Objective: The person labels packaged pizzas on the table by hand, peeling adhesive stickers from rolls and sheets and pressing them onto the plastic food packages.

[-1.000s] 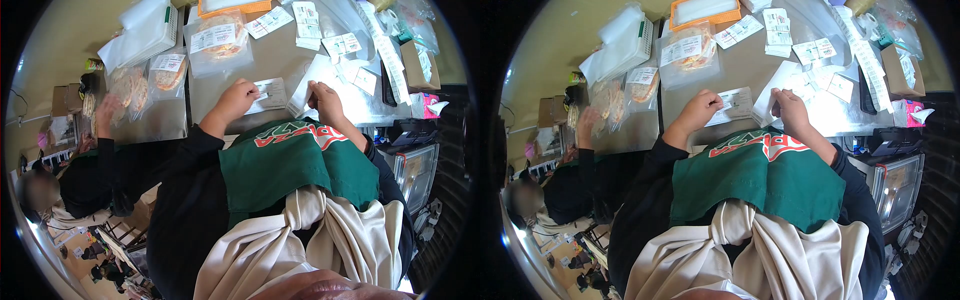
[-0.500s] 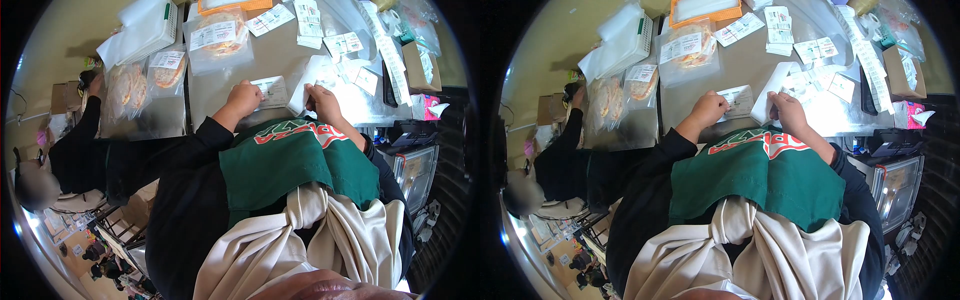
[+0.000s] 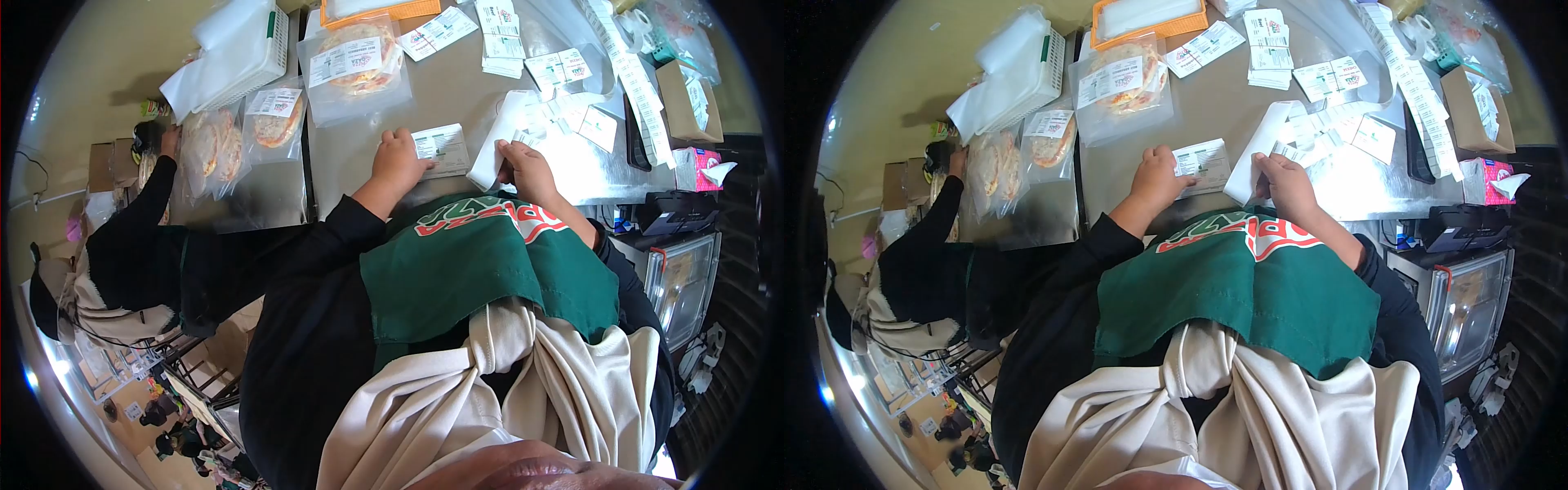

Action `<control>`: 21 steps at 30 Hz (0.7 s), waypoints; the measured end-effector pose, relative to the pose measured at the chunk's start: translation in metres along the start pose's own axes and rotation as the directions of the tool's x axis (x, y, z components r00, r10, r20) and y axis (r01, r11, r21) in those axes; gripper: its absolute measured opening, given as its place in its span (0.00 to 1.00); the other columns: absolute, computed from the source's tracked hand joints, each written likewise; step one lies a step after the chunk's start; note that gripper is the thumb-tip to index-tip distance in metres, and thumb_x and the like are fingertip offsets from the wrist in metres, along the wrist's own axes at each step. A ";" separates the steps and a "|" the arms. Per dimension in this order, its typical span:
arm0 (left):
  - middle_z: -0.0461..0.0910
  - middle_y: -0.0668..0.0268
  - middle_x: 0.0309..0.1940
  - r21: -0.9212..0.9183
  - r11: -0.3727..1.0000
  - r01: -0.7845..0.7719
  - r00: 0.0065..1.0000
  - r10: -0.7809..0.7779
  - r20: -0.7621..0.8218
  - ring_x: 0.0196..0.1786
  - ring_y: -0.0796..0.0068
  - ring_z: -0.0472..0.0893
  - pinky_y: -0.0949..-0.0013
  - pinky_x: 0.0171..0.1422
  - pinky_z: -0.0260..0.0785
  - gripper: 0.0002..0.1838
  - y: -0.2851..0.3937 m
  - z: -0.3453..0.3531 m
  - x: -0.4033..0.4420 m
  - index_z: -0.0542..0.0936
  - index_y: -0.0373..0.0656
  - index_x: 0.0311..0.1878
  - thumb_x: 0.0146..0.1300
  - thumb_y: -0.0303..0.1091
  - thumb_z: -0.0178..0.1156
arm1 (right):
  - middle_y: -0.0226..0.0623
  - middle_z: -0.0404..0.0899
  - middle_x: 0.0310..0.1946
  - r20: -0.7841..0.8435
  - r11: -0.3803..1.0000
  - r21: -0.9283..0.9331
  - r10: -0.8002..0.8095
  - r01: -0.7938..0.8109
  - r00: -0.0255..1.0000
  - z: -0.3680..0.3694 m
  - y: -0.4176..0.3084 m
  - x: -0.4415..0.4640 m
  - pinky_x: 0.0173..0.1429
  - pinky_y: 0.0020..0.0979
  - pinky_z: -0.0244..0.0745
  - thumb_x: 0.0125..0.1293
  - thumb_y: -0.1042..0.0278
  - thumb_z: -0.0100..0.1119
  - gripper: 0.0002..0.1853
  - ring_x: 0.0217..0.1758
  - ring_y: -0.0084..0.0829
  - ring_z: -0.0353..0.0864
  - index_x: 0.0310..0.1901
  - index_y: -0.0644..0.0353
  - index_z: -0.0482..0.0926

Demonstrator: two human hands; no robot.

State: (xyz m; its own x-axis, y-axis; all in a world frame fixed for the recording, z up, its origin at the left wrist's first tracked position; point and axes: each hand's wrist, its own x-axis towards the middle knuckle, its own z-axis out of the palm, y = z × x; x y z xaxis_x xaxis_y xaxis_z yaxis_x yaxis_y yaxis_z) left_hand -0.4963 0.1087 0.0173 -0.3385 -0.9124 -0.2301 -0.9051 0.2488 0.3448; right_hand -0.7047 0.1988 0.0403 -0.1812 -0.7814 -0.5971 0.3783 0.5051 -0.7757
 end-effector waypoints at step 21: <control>0.75 0.62 0.33 0.093 0.956 -0.278 0.958 0.283 -0.042 0.45 0.60 0.72 0.62 0.44 0.66 0.09 -0.036 -0.026 0.027 0.78 0.44 0.28 0.44 0.35 0.66 | 0.30 0.69 0.16 0.009 0.997 -0.078 -0.011 0.012 1.000 0.007 0.003 0.004 0.26 0.22 0.61 0.64 0.60 0.51 0.14 0.18 0.21 0.66 0.26 0.62 0.73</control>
State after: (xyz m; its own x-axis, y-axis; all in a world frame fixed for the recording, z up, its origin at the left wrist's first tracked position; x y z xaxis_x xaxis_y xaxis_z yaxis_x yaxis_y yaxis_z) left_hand -0.4661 0.0665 0.0219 -0.5696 -0.8176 -0.0842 -0.7950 0.5221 0.3089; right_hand -0.6977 0.1947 0.0368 -0.1774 -0.7902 -0.5866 0.3039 0.5229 -0.7964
